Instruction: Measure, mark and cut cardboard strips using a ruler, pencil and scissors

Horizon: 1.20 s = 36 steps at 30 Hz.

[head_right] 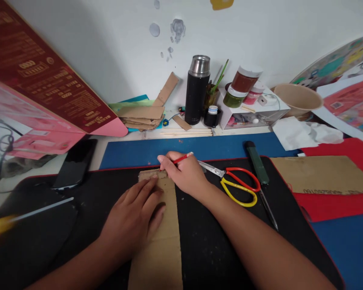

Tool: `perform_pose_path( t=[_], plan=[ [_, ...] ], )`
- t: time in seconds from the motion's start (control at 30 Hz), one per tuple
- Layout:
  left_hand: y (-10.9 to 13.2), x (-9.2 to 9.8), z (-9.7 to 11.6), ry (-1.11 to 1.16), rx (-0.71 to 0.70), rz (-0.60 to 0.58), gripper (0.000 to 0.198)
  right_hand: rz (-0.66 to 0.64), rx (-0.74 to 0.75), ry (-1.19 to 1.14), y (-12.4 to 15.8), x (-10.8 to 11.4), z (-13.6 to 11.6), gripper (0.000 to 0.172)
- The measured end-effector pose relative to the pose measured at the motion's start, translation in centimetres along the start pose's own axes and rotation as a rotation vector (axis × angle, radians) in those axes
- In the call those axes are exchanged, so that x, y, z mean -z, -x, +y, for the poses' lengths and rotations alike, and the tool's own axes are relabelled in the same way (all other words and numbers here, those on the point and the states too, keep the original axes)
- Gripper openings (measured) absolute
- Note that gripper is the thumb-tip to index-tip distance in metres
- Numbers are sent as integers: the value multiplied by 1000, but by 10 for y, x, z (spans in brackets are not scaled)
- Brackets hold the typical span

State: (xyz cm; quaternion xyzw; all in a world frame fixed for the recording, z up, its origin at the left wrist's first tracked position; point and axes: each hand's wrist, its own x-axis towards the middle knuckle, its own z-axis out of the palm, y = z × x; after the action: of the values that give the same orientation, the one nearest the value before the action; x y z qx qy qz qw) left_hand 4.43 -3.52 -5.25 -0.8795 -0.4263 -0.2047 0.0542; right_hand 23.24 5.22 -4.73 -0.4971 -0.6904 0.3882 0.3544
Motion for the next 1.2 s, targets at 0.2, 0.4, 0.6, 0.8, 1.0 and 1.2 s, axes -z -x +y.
perform_pose_path(
  t=[0.2, 0.4, 0.6, 0.8, 1.0, 1.2],
  plan=[
    [0, 0, 0, -12, -6, -1, 26, -17, -3, -20, 1, 0, 1, 45],
    [0, 0, 0, -21, -8, 13, 26, -68, 42, -24, 3, 0, 0, 44],
    [1, 0, 0, -12, -4, 1, 25, -78, 51, -10, 2, -1, 0, 41],
    [1, 0, 0, -14, -2, 0, 25, -99, 77, -13, 2, 0, -3, 39],
    [-1, 1, 0, -13, -6, 16, 25, -126, 105, 2, 2, 2, -5, 38],
    [-1, 2, 0, -21, -4, 9, 26, -141, 106, -7, 2, 1, -6, 34]
  ],
)
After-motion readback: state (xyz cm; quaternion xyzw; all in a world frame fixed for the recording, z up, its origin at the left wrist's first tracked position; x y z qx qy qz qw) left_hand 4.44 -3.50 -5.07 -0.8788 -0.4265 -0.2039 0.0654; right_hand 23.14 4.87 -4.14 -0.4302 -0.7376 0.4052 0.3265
